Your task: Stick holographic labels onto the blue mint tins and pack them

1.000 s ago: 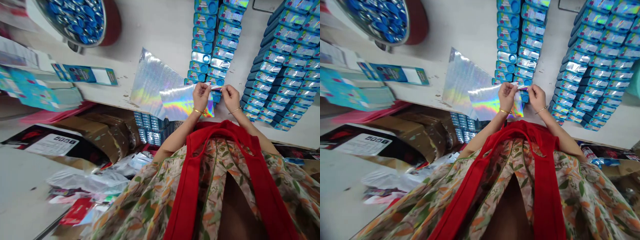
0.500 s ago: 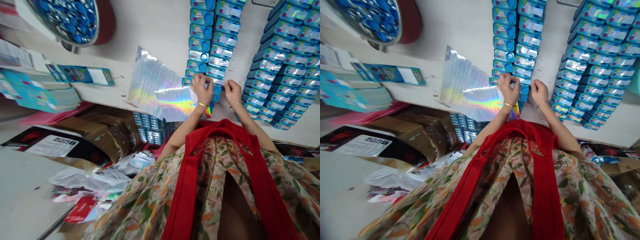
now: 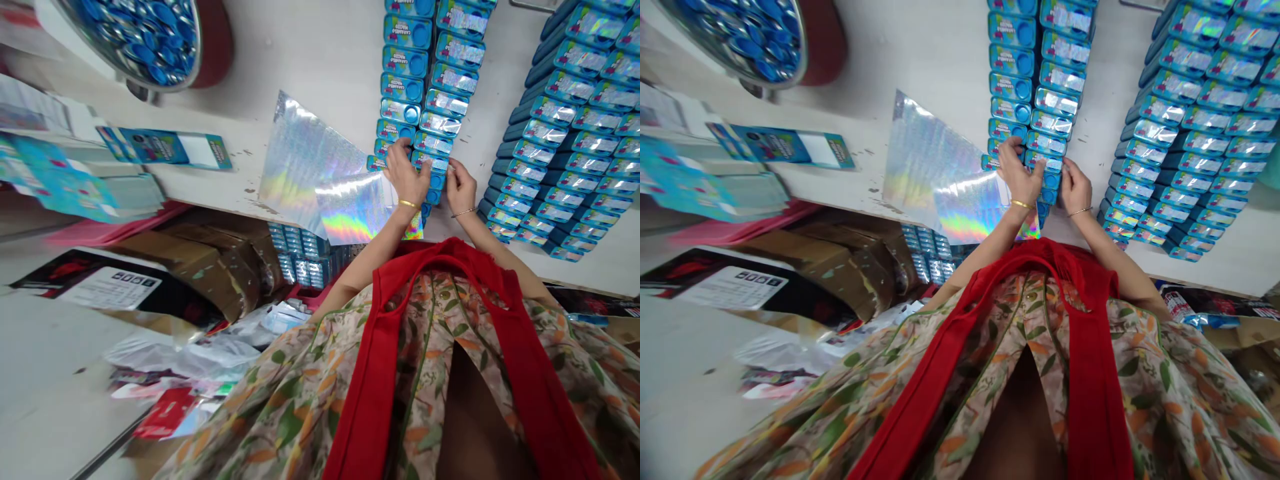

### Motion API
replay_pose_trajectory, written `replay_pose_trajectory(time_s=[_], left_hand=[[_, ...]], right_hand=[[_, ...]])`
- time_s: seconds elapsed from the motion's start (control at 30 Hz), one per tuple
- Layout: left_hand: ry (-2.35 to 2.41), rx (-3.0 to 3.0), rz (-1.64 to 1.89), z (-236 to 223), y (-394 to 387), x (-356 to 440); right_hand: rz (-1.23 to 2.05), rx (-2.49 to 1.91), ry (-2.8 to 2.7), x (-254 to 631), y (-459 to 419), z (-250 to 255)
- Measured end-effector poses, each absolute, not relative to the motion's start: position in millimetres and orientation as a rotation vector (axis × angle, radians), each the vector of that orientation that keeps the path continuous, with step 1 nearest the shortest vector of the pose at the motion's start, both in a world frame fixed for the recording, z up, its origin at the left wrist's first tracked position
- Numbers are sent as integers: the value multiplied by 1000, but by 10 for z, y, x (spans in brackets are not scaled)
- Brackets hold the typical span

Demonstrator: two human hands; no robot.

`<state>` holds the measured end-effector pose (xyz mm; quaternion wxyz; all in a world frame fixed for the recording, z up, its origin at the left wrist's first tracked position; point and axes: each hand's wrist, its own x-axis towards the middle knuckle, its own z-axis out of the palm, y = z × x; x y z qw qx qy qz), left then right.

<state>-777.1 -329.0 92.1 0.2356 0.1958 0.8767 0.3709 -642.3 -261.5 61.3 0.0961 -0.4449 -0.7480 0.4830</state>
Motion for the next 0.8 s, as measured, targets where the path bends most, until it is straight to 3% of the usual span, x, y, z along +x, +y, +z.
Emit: replay_pose_trajectory(time_s=[0.17,0.33,0.57,0.8], left_hand=[[2383,550,1107,749,-3284,-7773],[2142,826,1300,824,-3552,-8235],[2252,1266,570,1095,-4082,-8738],[2082,1367,410,1348,-3936,-8603]], right_hand=[[1084,-1396,-2701,-6427,-2538,940],[1136,-1167,-2598,-6488,-2720,1293],[975,-1074,-2875,-6723,-2877,1308],[870,-824,-3018,-7064,-2825,1494]])
